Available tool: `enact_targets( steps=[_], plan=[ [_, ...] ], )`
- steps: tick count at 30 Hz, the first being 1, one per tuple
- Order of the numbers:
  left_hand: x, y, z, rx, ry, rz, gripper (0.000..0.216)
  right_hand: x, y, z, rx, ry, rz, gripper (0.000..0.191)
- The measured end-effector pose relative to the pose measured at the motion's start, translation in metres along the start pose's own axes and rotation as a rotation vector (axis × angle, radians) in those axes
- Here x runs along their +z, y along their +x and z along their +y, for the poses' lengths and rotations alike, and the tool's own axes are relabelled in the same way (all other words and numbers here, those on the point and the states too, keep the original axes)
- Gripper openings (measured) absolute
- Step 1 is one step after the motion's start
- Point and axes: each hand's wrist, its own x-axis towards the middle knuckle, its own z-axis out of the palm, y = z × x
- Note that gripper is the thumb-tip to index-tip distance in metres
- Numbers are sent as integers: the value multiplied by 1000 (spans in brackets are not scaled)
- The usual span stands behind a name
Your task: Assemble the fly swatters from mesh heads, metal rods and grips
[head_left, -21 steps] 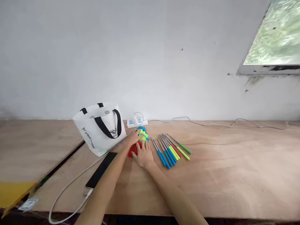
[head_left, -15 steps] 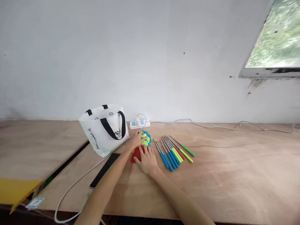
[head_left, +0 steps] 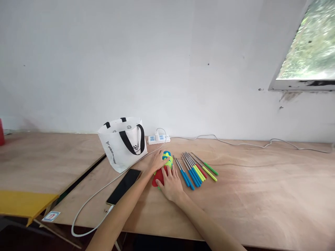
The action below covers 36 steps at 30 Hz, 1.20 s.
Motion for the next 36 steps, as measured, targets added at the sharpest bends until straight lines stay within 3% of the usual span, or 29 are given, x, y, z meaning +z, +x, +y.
enact_targets(
  steps=[10,17,26,36],
  plan=[
    [-2,-14,14,42,59,-30,48,-8,-20,5,-23,-19,-11,70],
    [-3,-9,16,47,78,-52,48,-7,-17,5,-19,-37,-16,71],
    [4,9,12,-6,99,-58,46,0,8,12,-1,-54,-13,71],
    [16,51,-19,-155,47,-43,51,6,59,22,-6,-31,-35,72]
  ],
)
